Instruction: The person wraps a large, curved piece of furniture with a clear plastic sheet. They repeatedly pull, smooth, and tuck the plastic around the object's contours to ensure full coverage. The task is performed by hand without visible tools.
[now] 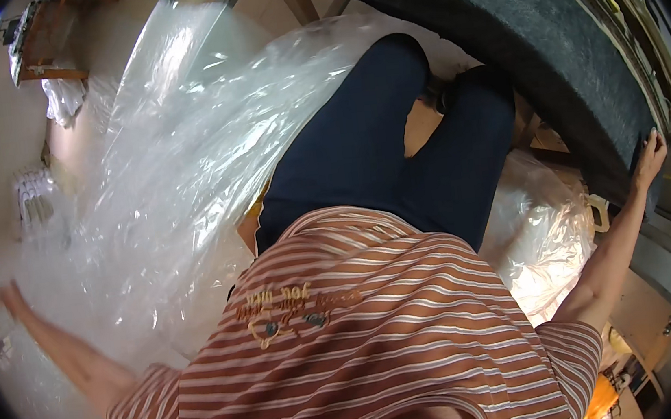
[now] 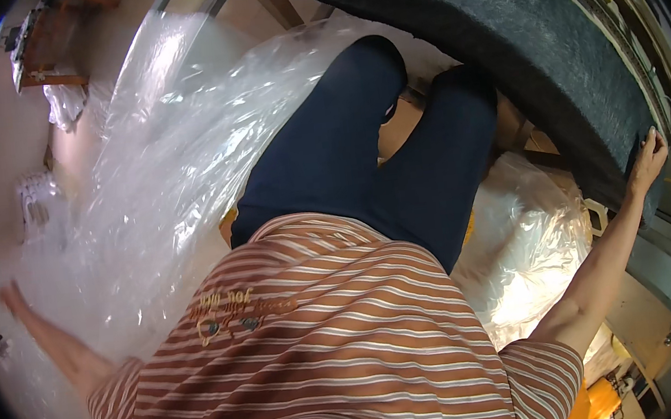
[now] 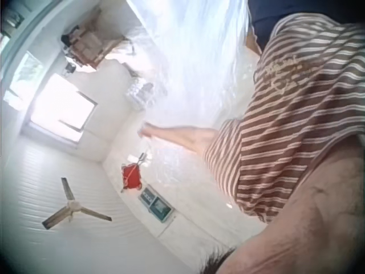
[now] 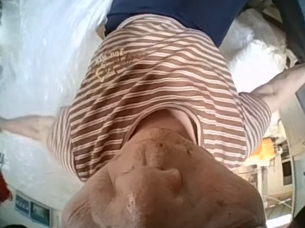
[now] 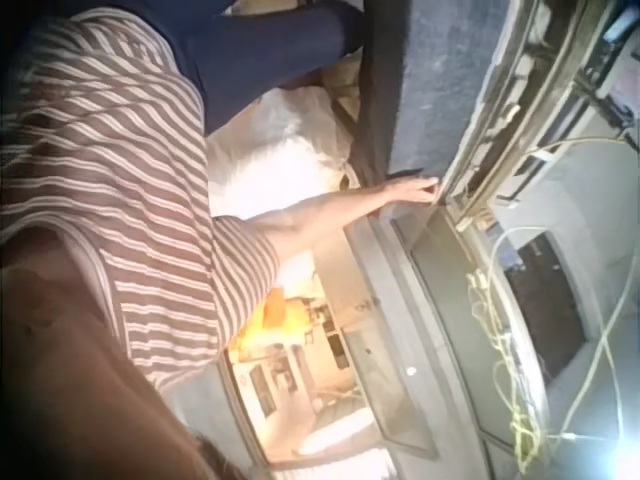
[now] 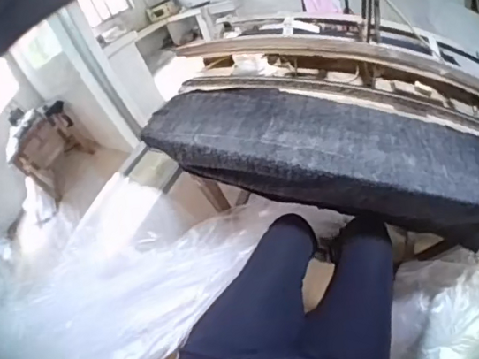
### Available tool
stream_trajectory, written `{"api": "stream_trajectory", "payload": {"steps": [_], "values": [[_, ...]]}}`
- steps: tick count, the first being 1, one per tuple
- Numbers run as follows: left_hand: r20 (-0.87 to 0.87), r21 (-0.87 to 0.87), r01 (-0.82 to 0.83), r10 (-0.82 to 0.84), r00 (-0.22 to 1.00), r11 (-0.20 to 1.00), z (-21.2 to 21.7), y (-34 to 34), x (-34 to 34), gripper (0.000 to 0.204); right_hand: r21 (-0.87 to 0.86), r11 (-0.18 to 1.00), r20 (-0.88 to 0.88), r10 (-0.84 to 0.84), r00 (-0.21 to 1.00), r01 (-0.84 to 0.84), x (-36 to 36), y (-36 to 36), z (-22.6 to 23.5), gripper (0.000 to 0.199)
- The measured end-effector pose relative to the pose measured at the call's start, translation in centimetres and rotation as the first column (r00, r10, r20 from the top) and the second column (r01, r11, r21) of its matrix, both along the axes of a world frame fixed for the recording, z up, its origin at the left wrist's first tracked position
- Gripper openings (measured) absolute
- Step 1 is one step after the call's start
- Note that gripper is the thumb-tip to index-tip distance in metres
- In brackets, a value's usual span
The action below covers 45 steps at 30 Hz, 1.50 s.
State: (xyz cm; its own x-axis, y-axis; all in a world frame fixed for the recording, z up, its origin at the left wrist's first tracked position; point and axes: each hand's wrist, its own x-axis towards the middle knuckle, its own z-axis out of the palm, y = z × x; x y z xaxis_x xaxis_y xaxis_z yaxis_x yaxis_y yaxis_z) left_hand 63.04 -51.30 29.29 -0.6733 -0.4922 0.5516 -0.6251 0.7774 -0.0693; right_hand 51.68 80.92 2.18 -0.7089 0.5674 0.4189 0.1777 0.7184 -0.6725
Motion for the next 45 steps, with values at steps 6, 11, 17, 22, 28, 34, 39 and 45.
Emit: {"api": "stream_trajectory", "payload": {"steps": [6,11,17,22,28,34,39,45], "values": [[-0.175,0.842,0.499,-0.772,0.611,0.204,-29.0,40.2,-22.4,0.047,0.163,0.987,0.068,-0.022,0.997,0.011,-0.4,-0.4,0.5,0.048],[0.549,0.579,0.527,-0.775,0.313,0.623,-54.3,52.4,-23.1,0.096,0.416,0.908,0.167,-0.129,0.978,0.048,1.2,-1.6,1.6,0.051],[0.783,0.529,0.188,-0.562,0.269,0.827,-69.3,27.5,-7.9,0.042,0.591,0.755,0.032,-0.373,0.927,0.283,6.1,-2.1,1.4,0.048],[0.834,0.529,-0.237,-0.448,0.321,0.815,-58.9,18.2,-1.7,0.041,0.675,0.439,-0.127,-0.721,0.681,0.592,15.7,0.8,-1.4,0.042],[0.818,0.573,-0.552,-0.455,0.350,0.606,-52.5,19.0,-2.3,0.039,0.351,0.547,0.199,-0.837,0.510,0.760,28.6,-1.1,-12.8,0.036],[0.881,0.473,-0.737,-0.272,0.388,0.483,-43.2,20.1,-4.3,0.037,-0.181,0.554,0.467,-0.679,0.566,0.813,27.7,-1.4,-24.4,0.024],[0.901,0.381,-0.703,-0.071,0.428,0.600,-36.6,21.9,-15.7,0.036,-0.393,0.382,0.524,-0.654,0.546,0.836,23.0,0.5,-26.7,0.022],[0.512,0.370,0.509,-0.628,0.586,0.777,-27.6,42.9,-30.2,0.031,-0.055,0.306,0.668,-0.696,0.263,0.950,24.1,0.2,-30.3,0.038]]}}
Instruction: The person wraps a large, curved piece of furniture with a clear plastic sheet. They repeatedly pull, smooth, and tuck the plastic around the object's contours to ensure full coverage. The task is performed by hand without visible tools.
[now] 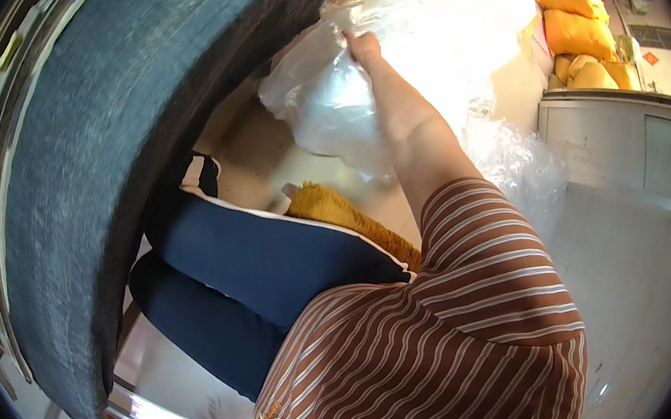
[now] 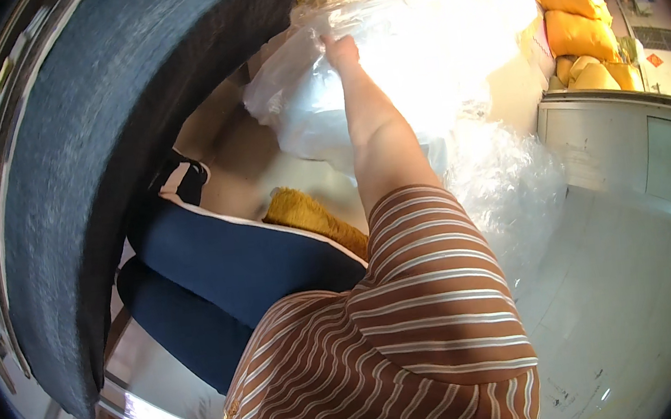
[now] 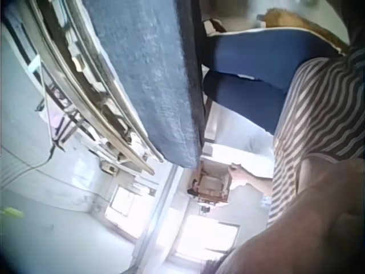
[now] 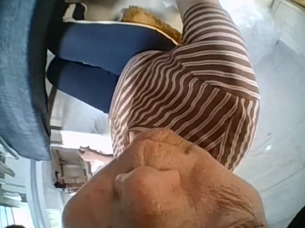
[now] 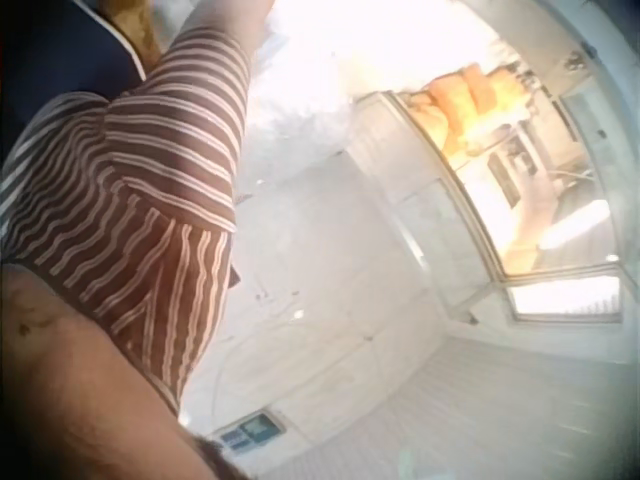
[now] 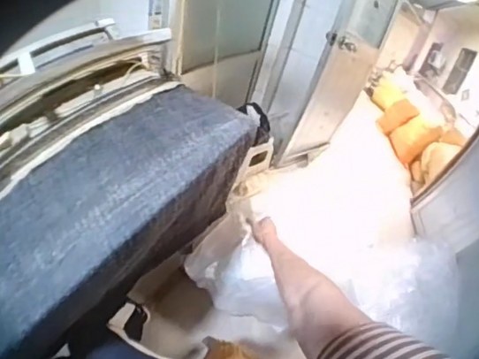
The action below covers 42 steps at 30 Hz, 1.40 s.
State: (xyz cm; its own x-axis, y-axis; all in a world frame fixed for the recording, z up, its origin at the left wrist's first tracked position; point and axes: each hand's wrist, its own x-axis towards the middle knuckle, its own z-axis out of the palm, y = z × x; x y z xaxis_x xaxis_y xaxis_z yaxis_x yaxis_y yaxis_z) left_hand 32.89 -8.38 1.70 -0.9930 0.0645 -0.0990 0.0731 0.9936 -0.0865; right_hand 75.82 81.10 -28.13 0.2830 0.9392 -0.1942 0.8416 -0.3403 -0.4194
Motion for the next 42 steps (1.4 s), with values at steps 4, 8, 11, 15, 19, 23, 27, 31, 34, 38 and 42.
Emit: {"api": "stream_trajectory", "payload": {"steps": [4,8,11,15,19,23,27,31,34,38,42], "values": [[-0.331,-0.118,0.272,-0.296,0.896,0.955,6.1,15.3,2.7,0.035,-0.036,0.993,0.018,0.117,0.993,-0.117,0.9,-3.2,-1.8,0.039],[-0.447,-0.052,0.434,-0.410,0.795,0.899,6.9,21.5,0.7,0.032,-0.068,0.997,-0.704,-0.016,0.710,-0.046,4.9,-5.9,0.2,0.025],[-0.561,-0.027,0.552,-0.469,0.682,0.834,6.8,22.5,-2.1,0.031,-0.088,0.996,-0.873,-0.085,0.480,0.018,7.3,-8.4,4.2,0.021],[-0.477,0.282,0.584,-0.417,0.773,0.761,5.0,27.0,-5.1,0.031,0.163,0.894,-0.983,0.113,0.144,0.418,12.7,-7.8,10.9,0.015],[-0.423,0.432,0.710,-0.570,0.704,0.557,4.4,37.8,-3.2,0.028,0.477,0.839,-0.853,0.368,0.371,0.263,11.0,-7.6,22.8,0.013],[-0.344,0.710,0.674,-0.733,0.587,0.207,4.4,47.4,3.5,0.022,0.536,0.841,-0.796,0.532,0.290,-0.070,3.4,-10.1,29.1,0.013],[-0.251,0.939,0.317,-0.899,0.359,-0.136,5.3,56.8,15.1,0.050,0.651,0.692,-0.747,0.657,-0.103,-0.311,-3.4,-14.6,31.9,0.010],[-0.323,0.946,0.049,-0.935,0.145,-0.319,7.1,62.3,21.0,0.089,0.757,0.378,-0.539,0.822,-0.183,-0.533,-8.2,-16.4,38.4,0.010],[0.086,0.995,-0.057,-0.995,0.052,0.083,8.6,61.7,19.2,0.051,0.900,0.220,-0.328,0.910,-0.253,-0.376,-12.2,-13.5,44.4,0.014],[-0.080,0.997,-0.021,-0.997,0.023,-0.081,7.8,57.0,9.7,0.043,0.952,0.233,-0.271,0.943,-0.193,-0.199,-20.1,-8.4,51.6,0.023],[-0.100,0.993,0.044,-0.595,0.797,-0.107,8.4,48.3,-3.1,0.057,0.976,-0.112,0.095,0.990,-0.101,-0.186,-25.5,-5.0,48.9,0.025]]}}
